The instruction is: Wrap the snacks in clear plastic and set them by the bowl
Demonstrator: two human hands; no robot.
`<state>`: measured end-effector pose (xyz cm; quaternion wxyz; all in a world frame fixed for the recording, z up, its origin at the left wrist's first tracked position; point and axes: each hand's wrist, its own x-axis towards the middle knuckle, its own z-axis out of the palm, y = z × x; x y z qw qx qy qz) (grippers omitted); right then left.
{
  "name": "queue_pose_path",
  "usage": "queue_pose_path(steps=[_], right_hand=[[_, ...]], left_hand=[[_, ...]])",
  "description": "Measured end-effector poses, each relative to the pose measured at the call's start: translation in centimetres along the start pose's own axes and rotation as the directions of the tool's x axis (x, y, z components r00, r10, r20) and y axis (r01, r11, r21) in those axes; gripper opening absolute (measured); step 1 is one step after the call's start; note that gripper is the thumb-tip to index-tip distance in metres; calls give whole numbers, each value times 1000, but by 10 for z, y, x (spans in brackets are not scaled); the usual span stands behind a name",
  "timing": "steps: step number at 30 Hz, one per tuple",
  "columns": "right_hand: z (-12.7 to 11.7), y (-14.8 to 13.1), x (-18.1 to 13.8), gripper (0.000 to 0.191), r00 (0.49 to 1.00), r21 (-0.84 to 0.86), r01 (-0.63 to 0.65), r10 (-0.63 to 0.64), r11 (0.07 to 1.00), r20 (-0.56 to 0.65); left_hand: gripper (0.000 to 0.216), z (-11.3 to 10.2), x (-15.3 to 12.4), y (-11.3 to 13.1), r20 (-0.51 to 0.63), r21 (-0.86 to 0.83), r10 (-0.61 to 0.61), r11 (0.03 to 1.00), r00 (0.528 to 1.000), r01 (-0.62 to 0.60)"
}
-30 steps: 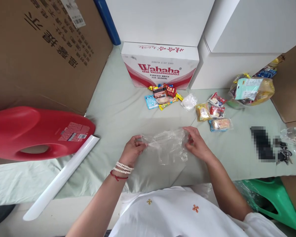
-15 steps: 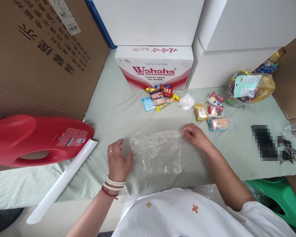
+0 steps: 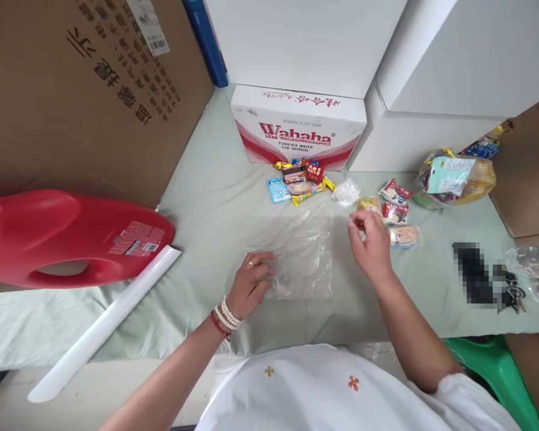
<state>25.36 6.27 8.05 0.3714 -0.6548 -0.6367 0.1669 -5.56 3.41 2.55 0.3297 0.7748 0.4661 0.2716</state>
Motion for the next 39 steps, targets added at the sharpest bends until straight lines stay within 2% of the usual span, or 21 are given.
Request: queue_pose_path(steps=[2,4,5,7,8,9,11,13,16,18,20,24,27,29,32,34,36,39], right_hand=[[11,-14,-32,26,973,11,136,-136,991,187],[27,-17,-66,33,895,17,255,-243,967,375],[34,-12,-82,39,862,-10,282,-249,959,441],[41,3,-108,52,845,-94,289,-208,953,493],[39,13,-117,57,849,-134,282,-182,950,496],[35,23,-124,60,856,-164,274,-162,948,491],[19,37,-132,62,855,-183,269,-147,946,497],[1,43,-130,59,838,-147,264,-151,953,524],[-17,41,-107,44,847,-91,199,-125,976,516],[-19,36,-74,35,882,-100,155,-92,983,461],[-13,30,-29,33,915,-138,164,-99,977,391],[24,11,79,35,946,-277,229,-146,933,290],[65,-9,149,35,938,-393,280,-162,876,306],[92,-22,180,37,923,-446,326,-179,834,340],[121,-32,201,40,894,-521,366,-135,771,427],[125,-32,202,33,889,-540,372,-121,755,442],[115,-28,197,31,907,-527,355,-148,772,395],[76,-16,180,34,958,-397,265,-193,879,212]], left_hand=[[30,3,1,0,-14,-71,-5,997,1000,4],[44,7,3,-4,-56,-60,-38,998,998,34],[46,9,3,-8,-76,-24,-48,999,996,46],[34,9,3,-19,-84,74,-41,996,996,48],[24,8,2,-26,-72,120,-35,992,997,43],[24,6,0,-32,-52,158,-34,987,998,42],[45,0,-4,-42,-5,221,-51,974,999,51],[55,-4,-9,-46,18,271,-72,960,997,64],[52,-3,-14,-44,-8,308,-98,946,995,96],[49,1,-15,-39,-33,336,-105,935,994,110],[49,6,-17,-35,-35,377,-86,922,996,93],[53,11,-18,-31,3,432,-33,901,999,29],[55,11,-18,-30,20,457,-28,889,999,16],[55,11,-17,-29,25,470,-28,883,999,13],[54,11,-17,-28,28,477,-35,879,999,17],[55,10,-17,-27,33,469,-36,883,999,16],[58,9,-18,-26,40,453,-26,892,999,5],[63,7,-18,-25,66,426,1,904,998,-29]])
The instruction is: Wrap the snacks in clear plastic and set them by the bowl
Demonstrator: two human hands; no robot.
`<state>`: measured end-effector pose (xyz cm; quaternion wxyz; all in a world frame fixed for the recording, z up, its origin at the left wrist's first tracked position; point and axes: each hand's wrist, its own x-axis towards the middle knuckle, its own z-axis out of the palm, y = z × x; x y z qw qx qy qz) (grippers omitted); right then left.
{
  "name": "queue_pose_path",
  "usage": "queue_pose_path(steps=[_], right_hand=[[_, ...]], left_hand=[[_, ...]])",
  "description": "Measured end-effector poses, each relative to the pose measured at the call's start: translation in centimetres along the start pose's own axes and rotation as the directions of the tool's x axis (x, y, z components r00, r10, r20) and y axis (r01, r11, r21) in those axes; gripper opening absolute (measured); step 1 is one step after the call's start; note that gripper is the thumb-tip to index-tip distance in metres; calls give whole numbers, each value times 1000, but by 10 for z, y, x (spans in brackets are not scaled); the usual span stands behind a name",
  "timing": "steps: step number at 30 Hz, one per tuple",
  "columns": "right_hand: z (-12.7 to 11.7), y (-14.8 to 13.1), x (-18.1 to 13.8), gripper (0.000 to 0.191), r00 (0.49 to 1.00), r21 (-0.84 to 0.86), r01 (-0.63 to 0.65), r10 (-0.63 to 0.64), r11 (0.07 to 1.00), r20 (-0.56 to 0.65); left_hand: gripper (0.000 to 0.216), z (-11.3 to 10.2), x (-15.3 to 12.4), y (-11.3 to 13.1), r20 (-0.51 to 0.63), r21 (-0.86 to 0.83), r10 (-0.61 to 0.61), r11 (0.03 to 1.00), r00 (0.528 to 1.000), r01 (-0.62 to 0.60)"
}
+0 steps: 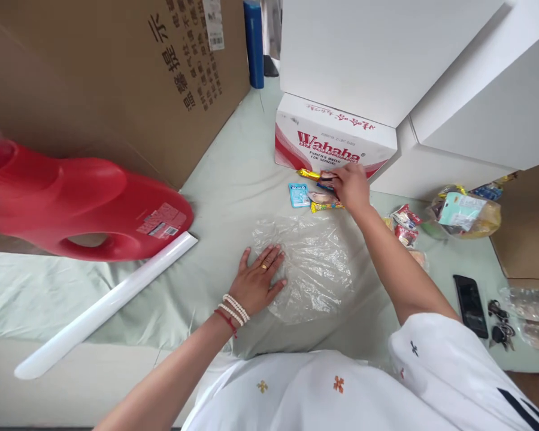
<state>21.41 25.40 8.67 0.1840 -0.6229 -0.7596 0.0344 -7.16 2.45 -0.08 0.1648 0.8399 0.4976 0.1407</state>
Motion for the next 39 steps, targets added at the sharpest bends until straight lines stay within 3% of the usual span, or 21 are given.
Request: queue_pose_path(steps=[2,3,5,7,8,10,12,14,16,18,20,23,26,30,33,36,39], right_hand=[[-24,14,-29,32,991,232,-77,100,970,-90],[-34,19,-47,32,983,367,-133,171,921,-73],[-47,20,-87,36,962,614,-267,242,743,126],[-45,11,-128,39,904,710,-414,166,570,393],[-39,4,-145,39,870,711,-457,101,535,483],[-21,-10,-171,31,839,683,-424,-27,594,544],[-6,-18,-178,21,853,628,-275,-117,728,509],[1,-16,-165,18,885,539,-143,-136,830,445],[0,-4,-136,19,939,435,-105,-55,894,339],[-4,11,-97,24,979,310,-146,93,940,179],[-2,22,-59,30,969,155,-246,244,957,33],[14,26,-21,45,924,-54,-373,376,926,73],[30,19,-10,48,927,-186,-312,341,932,157],[18,18,-20,47,961,-173,-261,273,950,47],[-14,22,-45,56,985,22,-174,174,984,11],[-45,16,-89,61,985,253,-86,44,964,167],[-57,-4,-139,51,937,326,-14,-102,945,335]], left_hand=[[64,0,1,0,13,-14,26,1000,1000,-26],[64,1,2,1,18,-21,38,999,999,-37],[62,3,5,4,26,-37,58,998,998,-57],[60,6,11,7,30,-53,73,996,997,-71],[59,8,14,9,32,-58,77,996,997,-75],[55,10,18,12,33,-59,77,995,996,-75],[53,11,19,12,20,-37,68,997,997,-67],[52,11,16,12,-15,5,48,999,999,-48],[52,9,10,10,-63,48,6,999,998,-3],[52,9,4,9,-95,70,-54,996,994,61],[52,10,0,8,-98,74,-102,991,990,109],[52,12,-1,8,-85,79,-114,990,990,121],[51,13,1,9,-89,97,-109,988,990,118],[51,12,2,12,-91,109,-104,988,990,113],[50,10,2,13,-100,88,-111,989,989,119],[50,9,2,14,-104,62,-114,991,988,121],[50,10,2,13,-105,43,-111,992,988,116]])
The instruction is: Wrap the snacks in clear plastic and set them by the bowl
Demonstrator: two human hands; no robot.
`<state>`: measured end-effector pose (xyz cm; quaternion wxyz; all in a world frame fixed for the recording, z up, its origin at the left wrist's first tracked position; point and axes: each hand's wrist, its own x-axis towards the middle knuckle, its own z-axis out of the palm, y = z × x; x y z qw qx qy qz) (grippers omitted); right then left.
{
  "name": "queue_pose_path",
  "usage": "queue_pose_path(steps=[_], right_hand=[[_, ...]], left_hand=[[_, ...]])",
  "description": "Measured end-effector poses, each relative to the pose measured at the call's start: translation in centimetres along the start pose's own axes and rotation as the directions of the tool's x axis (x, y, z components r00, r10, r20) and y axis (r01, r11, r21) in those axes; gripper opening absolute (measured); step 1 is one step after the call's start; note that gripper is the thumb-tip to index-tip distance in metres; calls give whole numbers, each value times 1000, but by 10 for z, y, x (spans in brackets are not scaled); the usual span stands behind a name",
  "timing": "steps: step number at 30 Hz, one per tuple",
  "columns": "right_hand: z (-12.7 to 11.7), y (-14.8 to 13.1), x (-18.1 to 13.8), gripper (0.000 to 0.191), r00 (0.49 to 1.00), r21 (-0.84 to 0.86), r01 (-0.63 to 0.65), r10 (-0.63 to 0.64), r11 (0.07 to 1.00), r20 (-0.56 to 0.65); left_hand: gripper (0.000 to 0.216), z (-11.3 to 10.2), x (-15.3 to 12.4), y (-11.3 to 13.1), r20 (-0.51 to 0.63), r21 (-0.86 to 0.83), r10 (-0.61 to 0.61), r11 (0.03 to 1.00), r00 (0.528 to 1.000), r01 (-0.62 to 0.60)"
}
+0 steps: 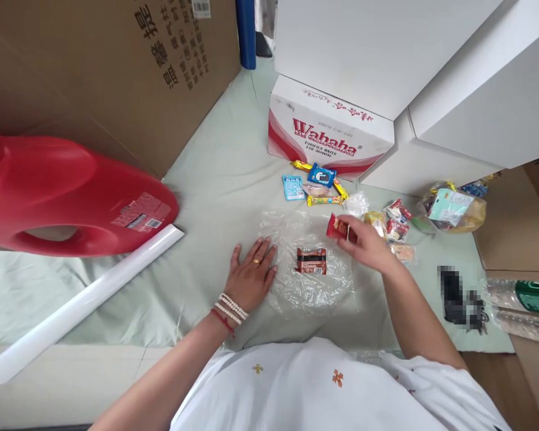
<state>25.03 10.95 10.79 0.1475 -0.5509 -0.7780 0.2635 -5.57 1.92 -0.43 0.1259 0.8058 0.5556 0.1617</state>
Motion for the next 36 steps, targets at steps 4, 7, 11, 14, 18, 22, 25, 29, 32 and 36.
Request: queue_pose_path(steps=[4,7,11,14,18,22,25,29,32,36], right_hand=[[38,-27,-30,47,986,-88,10,5,996,164],[59,-37,-32,47,957,-259,-3,78,966,279],[69,-41,-33,66,947,-347,38,77,937,311],[71,-42,-36,61,941,-374,87,48,923,336],[76,-47,-38,50,951,-412,77,57,908,305],[83,-55,-33,46,953,-405,79,50,911,298],[84,-53,-35,52,946,-331,75,38,941,321],[74,-31,-67,76,963,-94,116,-89,989,253],[73,-6,-108,71,950,36,235,-237,971,205],[93,15,-148,34,958,13,249,-248,968,143]], left_hand=[[51,2,-1,-4,-9,-17,16,1000,1000,-16],[52,-2,-4,-5,-61,1,12,1000,998,-12],[50,-8,-14,-4,-92,54,58,997,994,-53],[48,-5,-21,-3,-38,57,78,996,996,-76],[47,1,-27,-4,-24,68,62,996,998,-60],[50,-10,-33,2,-137,50,164,986,977,-159],[56,-22,-41,4,-121,-57,328,940,937,-336],[53,-23,-57,-8,-12,-134,432,893,902,-429],[40,-17,-67,-22,43,-158,389,912,920,-378],[19,-16,-62,-30,49,-222,313,929,949,-295]])
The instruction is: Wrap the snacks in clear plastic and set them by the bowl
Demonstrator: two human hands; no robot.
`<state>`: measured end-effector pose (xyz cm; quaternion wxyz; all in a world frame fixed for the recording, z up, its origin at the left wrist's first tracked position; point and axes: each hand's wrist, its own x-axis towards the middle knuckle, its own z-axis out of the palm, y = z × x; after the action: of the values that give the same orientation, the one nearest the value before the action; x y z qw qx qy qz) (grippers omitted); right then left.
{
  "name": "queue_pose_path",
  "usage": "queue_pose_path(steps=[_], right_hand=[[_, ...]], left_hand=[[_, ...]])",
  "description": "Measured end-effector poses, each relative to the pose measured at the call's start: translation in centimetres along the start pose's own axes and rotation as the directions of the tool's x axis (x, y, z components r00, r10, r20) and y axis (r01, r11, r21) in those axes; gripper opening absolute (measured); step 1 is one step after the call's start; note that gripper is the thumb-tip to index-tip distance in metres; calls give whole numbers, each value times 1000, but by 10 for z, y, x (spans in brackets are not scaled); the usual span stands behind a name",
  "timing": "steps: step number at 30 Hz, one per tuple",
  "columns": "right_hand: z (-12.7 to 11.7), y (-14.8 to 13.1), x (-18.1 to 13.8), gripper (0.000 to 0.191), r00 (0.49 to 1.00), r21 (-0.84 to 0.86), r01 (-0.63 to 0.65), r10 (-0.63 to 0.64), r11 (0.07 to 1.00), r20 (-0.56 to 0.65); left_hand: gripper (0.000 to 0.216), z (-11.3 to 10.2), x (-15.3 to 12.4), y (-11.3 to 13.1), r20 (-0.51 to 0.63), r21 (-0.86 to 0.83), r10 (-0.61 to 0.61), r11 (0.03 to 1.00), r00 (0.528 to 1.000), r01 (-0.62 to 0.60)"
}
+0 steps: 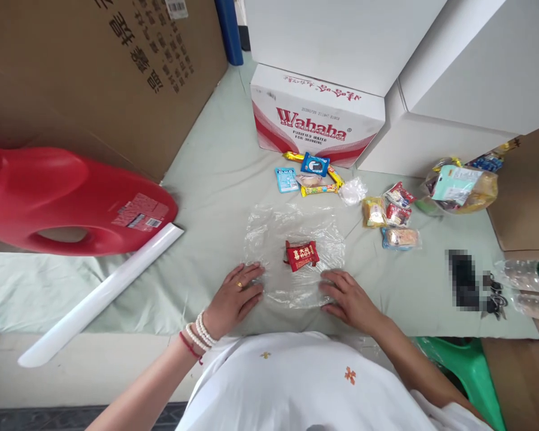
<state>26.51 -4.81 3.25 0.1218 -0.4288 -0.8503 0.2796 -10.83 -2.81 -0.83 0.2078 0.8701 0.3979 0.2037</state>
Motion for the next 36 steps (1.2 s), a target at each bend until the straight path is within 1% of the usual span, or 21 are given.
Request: queue_pose_path(steps=[1,3,7,9,11,13,15,17,18,19,20,21,22,24,25,26,28,30,32,34,36], right_hand=[[4,0,-2,24,999,9,-24,24,1000,-28],[2,-2,1,20,996,67,-68,71,995,-54],[-34,-6,32,27,989,225,-139,146,964,-18],[-53,0,52,28,983,253,-165,181,953,-39],[-61,10,74,27,974,236,-194,215,952,-65],[-58,23,92,25,960,206,-257,273,944,-55],[-49,34,105,23,937,184,-342,349,922,-8],[-38,40,111,22,916,167,-399,399,902,34],[-34,42,112,21,911,163,-411,410,897,39],[-31,43,111,21,910,162,-414,414,896,36],[-28,43,111,21,910,162,-414,415,896,28],[-27,42,110,20,910,161,-412,415,897,19],[-27,42,109,20,909,158,-412,416,897,13],[-27,41,110,20,912,140,-407,409,903,13],[-27,40,110,20,914,128,-403,405,906,13],[-27,39,110,20,916,113,-399,400,910,15],[-27,39,110,19,918,84,-395,395,915,26],[-30,38,108,20,916,65,-402,399,914,46],[-39,38,106,21,916,78,-398,391,914,96],[-53,38,109,27,919,85,-384,372,919,131],[-67,40,118,34,924,10,-377,376,926,67]], left_hand=[[21,-4,5,-1,-3,-37,-13,999,1000,13],[22,-15,18,-2,2,-127,-43,991,999,43],[25,-42,51,-8,7,-234,-162,959,987,159],[29,-49,69,-16,-4,-250,-229,943,973,221],[29,-50,86,-27,-61,-232,-314,928,947,293],[26,-51,98,-35,-196,-179,-425,902,884,394],[25,-52,103,-34,-407,-121,-495,862,767,492],[23,-55,100,-20,-612,-58,-446,849,654,525],[20,-56,96,-7,-690,-9,-374,861,620,509],[18,-56,91,8,-738,53,-284,880,612,473],[16,-56,87,25,-758,123,-189,899,625,421],[17,-53,84,42,-738,202,-79,922,670,330],[22,-49,83,58,-675,259,35,947,737,192],[34,-35,88,83,-469,276,227,956,854,-102],[39,-26,95,90,-357,252,263,951,896,-179],[42,-17,102,92,-258,230,269,950,928,-212],[43,1,119,87,-148,199,199,966,969,-168],[40,13,130,73,-96,175,87,982,992,-69],[37,20,134,58,-62,162,7,987,998,3],[35,23,130,48,-46,158,-23,987,999,30],[34,23,125,43,-49,163,-30,986,998,38]])
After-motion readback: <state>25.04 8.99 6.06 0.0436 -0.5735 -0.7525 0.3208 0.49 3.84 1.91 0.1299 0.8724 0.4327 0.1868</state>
